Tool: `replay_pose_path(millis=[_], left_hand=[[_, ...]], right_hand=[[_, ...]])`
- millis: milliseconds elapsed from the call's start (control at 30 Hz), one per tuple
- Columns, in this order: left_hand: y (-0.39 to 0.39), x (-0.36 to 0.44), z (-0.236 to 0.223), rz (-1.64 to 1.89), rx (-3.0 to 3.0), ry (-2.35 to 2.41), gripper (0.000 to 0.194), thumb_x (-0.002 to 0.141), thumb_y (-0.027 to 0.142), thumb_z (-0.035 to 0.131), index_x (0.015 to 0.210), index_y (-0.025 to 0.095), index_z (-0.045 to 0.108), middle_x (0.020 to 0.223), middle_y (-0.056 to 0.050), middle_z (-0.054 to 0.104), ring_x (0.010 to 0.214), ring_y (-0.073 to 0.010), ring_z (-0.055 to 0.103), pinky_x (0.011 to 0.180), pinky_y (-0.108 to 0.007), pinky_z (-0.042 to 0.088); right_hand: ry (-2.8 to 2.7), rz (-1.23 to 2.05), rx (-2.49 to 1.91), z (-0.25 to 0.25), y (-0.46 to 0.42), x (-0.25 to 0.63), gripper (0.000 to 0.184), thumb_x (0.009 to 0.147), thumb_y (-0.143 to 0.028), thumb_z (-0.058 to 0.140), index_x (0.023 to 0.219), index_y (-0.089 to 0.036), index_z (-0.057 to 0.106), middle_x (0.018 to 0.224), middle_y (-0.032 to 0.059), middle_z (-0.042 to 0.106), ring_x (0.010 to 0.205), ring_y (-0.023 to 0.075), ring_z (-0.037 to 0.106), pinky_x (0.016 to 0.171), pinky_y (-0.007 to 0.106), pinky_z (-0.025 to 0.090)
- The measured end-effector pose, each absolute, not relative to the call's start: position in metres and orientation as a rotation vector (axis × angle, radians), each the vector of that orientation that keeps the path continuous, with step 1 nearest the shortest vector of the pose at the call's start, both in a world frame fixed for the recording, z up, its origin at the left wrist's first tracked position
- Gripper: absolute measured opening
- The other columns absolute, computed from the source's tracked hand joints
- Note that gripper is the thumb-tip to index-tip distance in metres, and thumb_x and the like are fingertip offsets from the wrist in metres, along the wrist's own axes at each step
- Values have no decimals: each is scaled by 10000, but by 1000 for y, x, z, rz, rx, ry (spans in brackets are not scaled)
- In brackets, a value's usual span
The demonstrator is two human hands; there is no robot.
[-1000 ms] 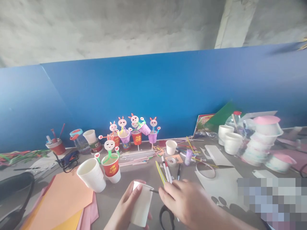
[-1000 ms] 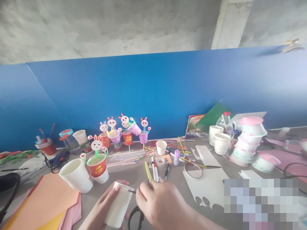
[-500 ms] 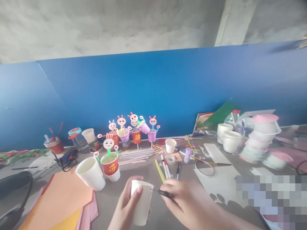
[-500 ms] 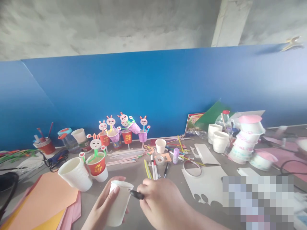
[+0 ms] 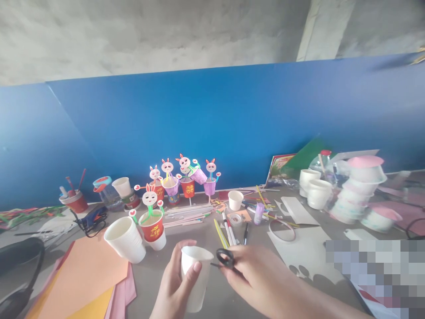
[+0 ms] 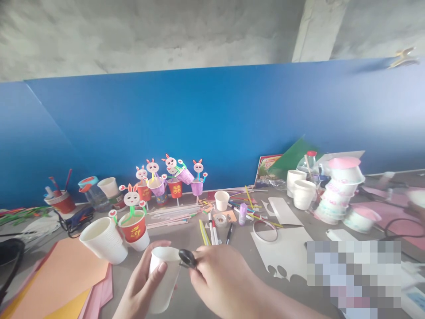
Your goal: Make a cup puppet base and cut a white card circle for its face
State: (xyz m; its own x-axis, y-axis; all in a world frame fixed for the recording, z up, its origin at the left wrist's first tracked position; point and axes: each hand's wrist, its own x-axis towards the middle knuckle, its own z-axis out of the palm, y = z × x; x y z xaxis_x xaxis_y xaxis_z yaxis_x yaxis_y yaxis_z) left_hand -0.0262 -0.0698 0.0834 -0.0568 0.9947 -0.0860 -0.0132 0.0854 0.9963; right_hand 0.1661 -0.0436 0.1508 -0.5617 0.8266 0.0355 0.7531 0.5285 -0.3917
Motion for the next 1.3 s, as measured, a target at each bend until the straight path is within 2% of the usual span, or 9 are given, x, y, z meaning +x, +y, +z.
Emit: replay_pose_path(millis=[167, 367, 567, 700, 833, 933, 1067, 1200, 1300], left_hand=[[-66, -26, 89, 1157, 1034, 1199, 624, 810, 677, 581, 1232, 242, 434, 804, -16, 639, 610, -209, 656, 518, -298, 534], [-67, -21, 97, 1153, 947, 1232, 626, 789, 710, 580, 1188, 238, 476, 712, 12, 632, 548, -188, 634, 464, -279, 527], [-71, -21, 94, 1252, 1040, 1294, 604, 793, 685, 595, 1191, 242, 492, 870, -38, 689, 645, -196, 651, 488, -248, 501], [-74, -22, 89, 1280, 1068, 1328, 642, 797, 690, 580, 1234, 234, 471, 957, -83, 699, 775, -265, 686, 552, -295, 535], [-75, -21, 86, 1320, 1051, 1298, 658, 816, 699, 541, 1278, 242, 440, 1037, -92, 705, 827, -288, 698, 526, -290, 510], [-75, -22, 79, 1423, 1146, 1297, 637, 830, 682, 544, 1268, 221, 488, 1166, -105, 675, 1013, -307, 659, 642, -286, 516], [-72, -23, 63, 1574, 1263, 1280, 609, 848, 663, 545, 1264, 219, 532, 1194, -91, 665, 1088, -290, 617, 894, -311, 472], [-68, -22, 44, 1697, 1252, 1197, 743, 782, 708, 596, 1315, 209, 456, 1056, -121, 704, 1004, -330, 658, 883, -390, 488], [-64, -25, 31, 1816, 1246, 1273, 916, 628, 768, 694, 1305, 213, 423, 1124, -172, 662, 1121, -407, 608, 916, -456, 482]], right_hand=[[-2524, 354, -1258, 152, -45, 171, 204, 872, -104, 501, 705, -201, 566, 629, -43, 577, 495, 83, 503, 464, 231, 215], [-2572, -316, -954, 129, -46, 171, 218, 612, -1, 551, 691, -200, 591, 674, -14, 630, 449, 132, 516, 426, 300, 141], [-2579, -307, -923, 121, -47, 168, 224, 614, 7, 550, 685, -202, 589, 664, -16, 638, 451, 141, 535, 424, 310, 148], [-2503, 182, -1137, 137, -47, 168, 179, 794, -69, 526, 674, -196, 567, 645, -20, 615, 500, 120, 568, 455, 266, 230], [-2185, 1161, -1266, 145, -45, 168, 249, 946, -266, 449, 755, -200, 595, 467, -74, 469, 408, 89, 522, 462, 196, 327], [-1791, 1750, -1156, 138, -43, 166, 261, 949, -381, 452, 867, -191, 611, 436, -109, 429, 299, 59, 425, 387, 172, 291], [-1363, 2067, -1049, 119, -44, 159, 234, 831, -410, 575, 833, -177, 591, 480, -97, 489, 255, 43, 393, 330, 165, 261], [-944, 2283, -918, 101, -48, 150, 217, 713, -376, 650, 767, -178, 580, 482, -76, 514, 305, 44, 431, 352, 157, 290], [-790, 2371, -820, 97, -53, 146, 190, 758, -345, 621, 773, -156, 623, 419, -94, 436, 314, 32, 369, 355, 140, 262]])
